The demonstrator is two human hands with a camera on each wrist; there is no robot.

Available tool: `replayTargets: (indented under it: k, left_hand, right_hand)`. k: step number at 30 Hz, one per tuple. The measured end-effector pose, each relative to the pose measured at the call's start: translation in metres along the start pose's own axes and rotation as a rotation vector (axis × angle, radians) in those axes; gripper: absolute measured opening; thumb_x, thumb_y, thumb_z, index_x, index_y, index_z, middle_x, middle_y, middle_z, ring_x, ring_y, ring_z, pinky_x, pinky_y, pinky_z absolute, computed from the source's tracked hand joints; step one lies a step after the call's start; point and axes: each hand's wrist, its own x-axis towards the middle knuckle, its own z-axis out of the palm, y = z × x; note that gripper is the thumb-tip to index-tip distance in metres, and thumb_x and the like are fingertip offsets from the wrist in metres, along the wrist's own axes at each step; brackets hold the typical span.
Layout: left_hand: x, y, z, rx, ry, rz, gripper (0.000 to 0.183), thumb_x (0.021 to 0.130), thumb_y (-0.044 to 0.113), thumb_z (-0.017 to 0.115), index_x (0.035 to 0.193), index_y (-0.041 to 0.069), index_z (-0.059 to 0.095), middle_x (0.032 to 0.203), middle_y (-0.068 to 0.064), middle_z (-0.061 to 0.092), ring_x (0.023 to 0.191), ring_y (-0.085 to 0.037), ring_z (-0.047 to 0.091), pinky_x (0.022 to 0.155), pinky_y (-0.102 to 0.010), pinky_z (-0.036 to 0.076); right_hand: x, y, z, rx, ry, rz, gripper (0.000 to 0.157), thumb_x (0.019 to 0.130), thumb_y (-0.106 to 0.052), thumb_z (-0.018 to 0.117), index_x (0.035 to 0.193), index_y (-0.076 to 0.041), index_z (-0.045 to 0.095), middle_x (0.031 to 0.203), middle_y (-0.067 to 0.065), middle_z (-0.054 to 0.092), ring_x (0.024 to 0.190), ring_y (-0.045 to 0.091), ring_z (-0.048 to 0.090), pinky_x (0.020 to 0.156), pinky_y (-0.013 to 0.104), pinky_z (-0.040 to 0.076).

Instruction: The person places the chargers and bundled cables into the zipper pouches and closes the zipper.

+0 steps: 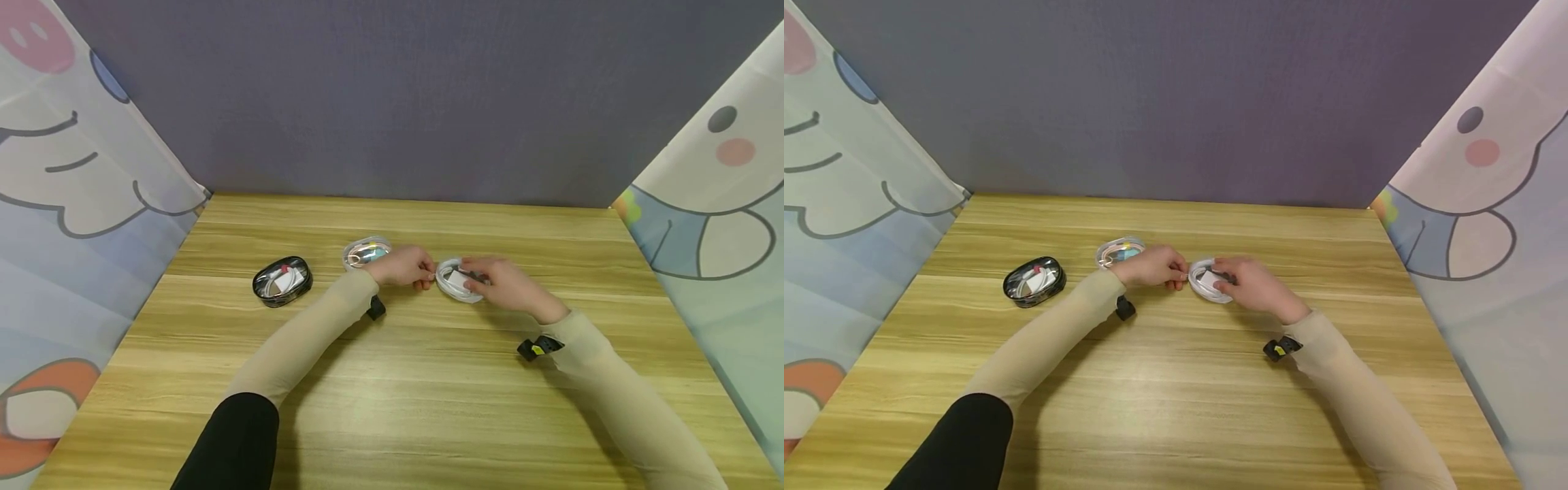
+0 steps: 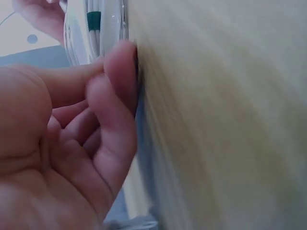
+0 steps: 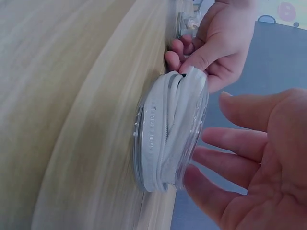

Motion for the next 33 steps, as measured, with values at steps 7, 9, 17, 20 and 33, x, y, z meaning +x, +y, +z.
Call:
replayTargets:
  k: [7,9,17,20,33]
  left_hand:
    - [0.001,-0.009,0.005,-0.346,-0.05,-0.068,0.016,0.103,0.008,0.054,0.102,-0.002,0.067,0.086,-0.01,0.073,0.072,-0.017,0.071,0.059,-0.024,0.053]
    - [0.001,-0.012,0.007,-0.383,-0.049,-0.07,0.017,0.104,0.009,0.053,0.102,-0.002,0.066,0.087,-0.011,0.073,0.073,-0.017,0.072,0.058,-0.023,0.052]
    - [0.0,-0.018,0.011,-0.469,-0.035,-0.099,0.02,0.104,0.012,0.053,0.103,-0.002,0.067,0.089,-0.012,0.073,0.075,-0.017,0.072,0.059,-0.022,0.053]
    - [-0.001,-0.017,0.011,-0.477,-0.035,-0.106,0.021,0.105,0.013,0.052,0.104,-0.002,0.066,0.091,-0.012,0.073,0.076,-0.017,0.072,0.061,-0.023,0.054]
    - [-0.007,-0.021,0.013,-0.446,-0.062,-0.082,0.022,0.107,0.017,0.047,0.107,0.001,0.062,0.094,-0.014,0.072,0.079,-0.022,0.072,0.066,-0.028,0.056]
  right_hand:
    - [-0.005,-0.005,-0.002,0.014,-0.006,0.006,0.042,0.097,-0.016,0.065,0.134,0.005,0.059,0.138,0.023,0.055,0.117,0.041,0.059,0.096,0.054,0.048]
    - [-0.006,-0.006,-0.003,0.025,-0.007,0.007,0.041,0.097,-0.015,0.065,0.133,0.005,0.06,0.137,0.023,0.057,0.112,0.039,0.063,0.092,0.051,0.052]
    - [-0.001,0.003,-0.002,0.073,0.086,-0.165,0.035,0.088,-0.005,0.075,0.123,-0.001,0.07,0.129,0.015,0.065,0.118,0.036,0.06,0.092,0.051,0.051]
    - [0.002,0.008,0.002,0.052,0.052,-0.266,0.038,0.085,-0.01,0.08,0.122,-0.003,0.071,0.133,0.012,0.063,0.125,0.035,0.055,0.1,0.054,0.045]
    - [0.003,0.012,0.014,-0.014,-0.061,-0.287,0.037,0.09,-0.009,0.073,0.126,-0.001,0.069,0.14,0.018,0.056,0.131,0.037,0.049,0.103,0.053,0.043]
